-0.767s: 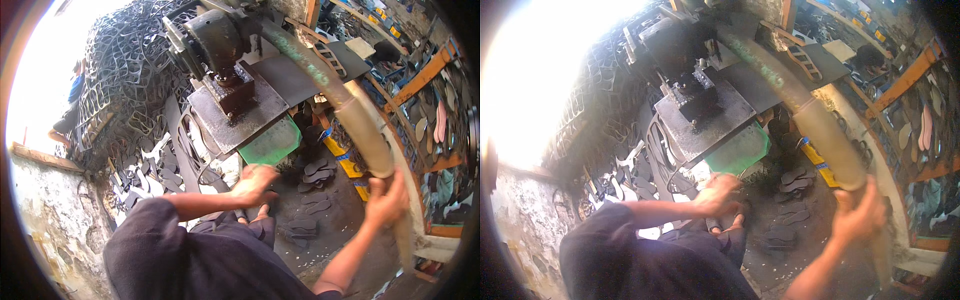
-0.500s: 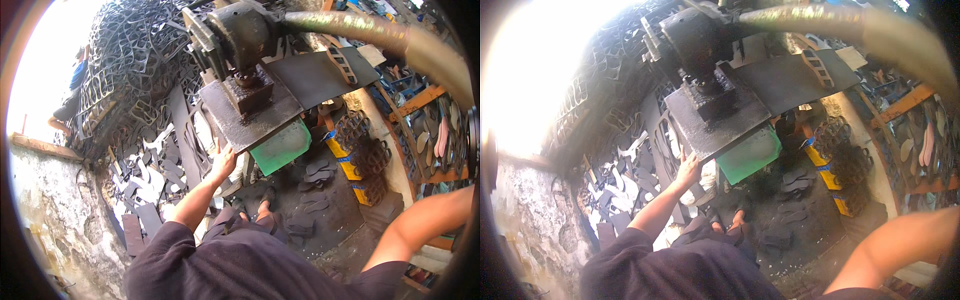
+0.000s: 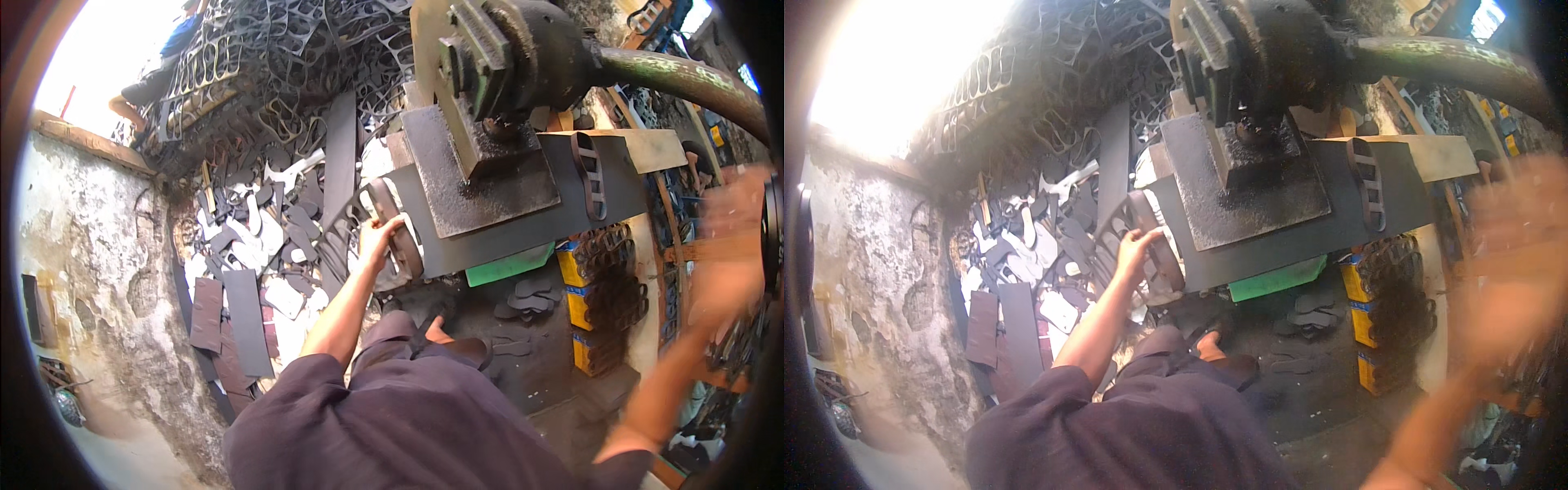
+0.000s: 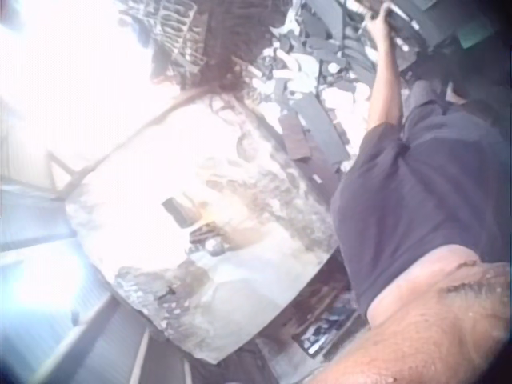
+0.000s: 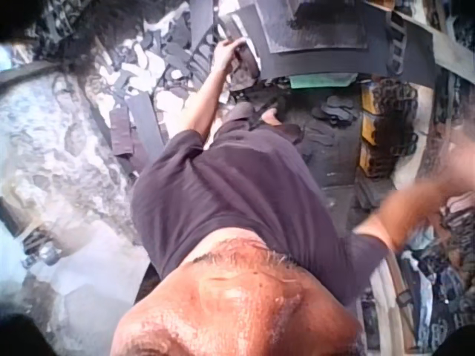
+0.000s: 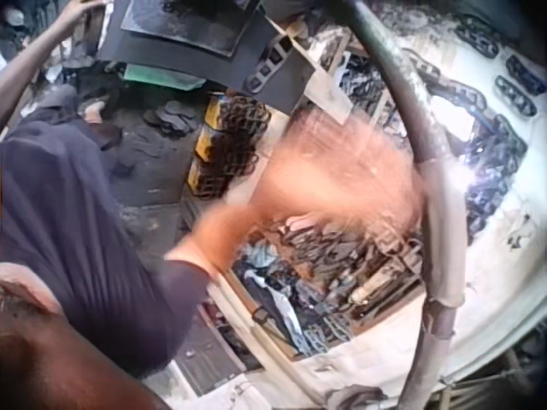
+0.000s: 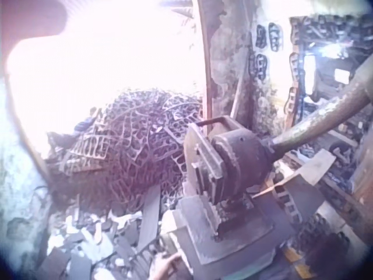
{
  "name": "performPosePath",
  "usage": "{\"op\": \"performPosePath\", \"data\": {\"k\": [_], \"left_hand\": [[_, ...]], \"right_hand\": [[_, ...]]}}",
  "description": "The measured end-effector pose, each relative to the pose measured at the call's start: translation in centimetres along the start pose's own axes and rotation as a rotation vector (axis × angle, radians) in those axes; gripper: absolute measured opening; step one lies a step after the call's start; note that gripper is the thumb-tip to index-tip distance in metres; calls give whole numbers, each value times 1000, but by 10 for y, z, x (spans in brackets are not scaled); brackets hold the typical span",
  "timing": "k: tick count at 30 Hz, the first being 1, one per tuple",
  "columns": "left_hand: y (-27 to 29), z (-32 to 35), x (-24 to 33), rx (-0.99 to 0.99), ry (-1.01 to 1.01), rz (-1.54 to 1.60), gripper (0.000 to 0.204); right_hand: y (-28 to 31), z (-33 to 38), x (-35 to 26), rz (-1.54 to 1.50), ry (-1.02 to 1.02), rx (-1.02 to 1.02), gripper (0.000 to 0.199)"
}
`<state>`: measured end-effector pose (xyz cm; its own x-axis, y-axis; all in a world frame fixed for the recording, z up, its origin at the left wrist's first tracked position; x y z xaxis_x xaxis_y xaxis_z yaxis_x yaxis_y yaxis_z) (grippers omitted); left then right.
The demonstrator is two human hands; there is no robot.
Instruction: The person operates a hydraulic press to cut rubber soles from a sheet using a metal template. They repeatedly place the sheet under the press, activate the lever, and remove the cut soles and offcuts.
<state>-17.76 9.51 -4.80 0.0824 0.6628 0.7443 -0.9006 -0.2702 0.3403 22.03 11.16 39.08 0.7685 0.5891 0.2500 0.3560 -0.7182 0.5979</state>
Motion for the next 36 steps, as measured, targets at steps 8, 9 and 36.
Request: {"op": "performPosePath", "data": {"k": [8, 9, 36], "left_hand": [[87, 88, 101, -268, -503, 441, 62], [102, 99, 106, -231, -502, 457, 66], [-115, 230, 4, -1293, -1652, -634, 107]], "right_hand": [[-211, 273, -136, -349, -772, -865, 69], [-221, 281, -137, -387, -799, -908, 76], [-32, 373, -291, -1394, -2337, 606, 44]]}}
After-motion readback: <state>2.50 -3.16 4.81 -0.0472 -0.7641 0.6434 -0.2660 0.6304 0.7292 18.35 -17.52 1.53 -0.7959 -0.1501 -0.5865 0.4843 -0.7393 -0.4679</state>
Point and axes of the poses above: each hand's wrist, its own z-axis away from the middle knuckle, its own y-axis out of the back of the hand, x = y × z, the point moved 5 cm from there along -z, towards the middle knuckle, and after that the axes turned 15 degrees about -z, right-handed, at the moved point
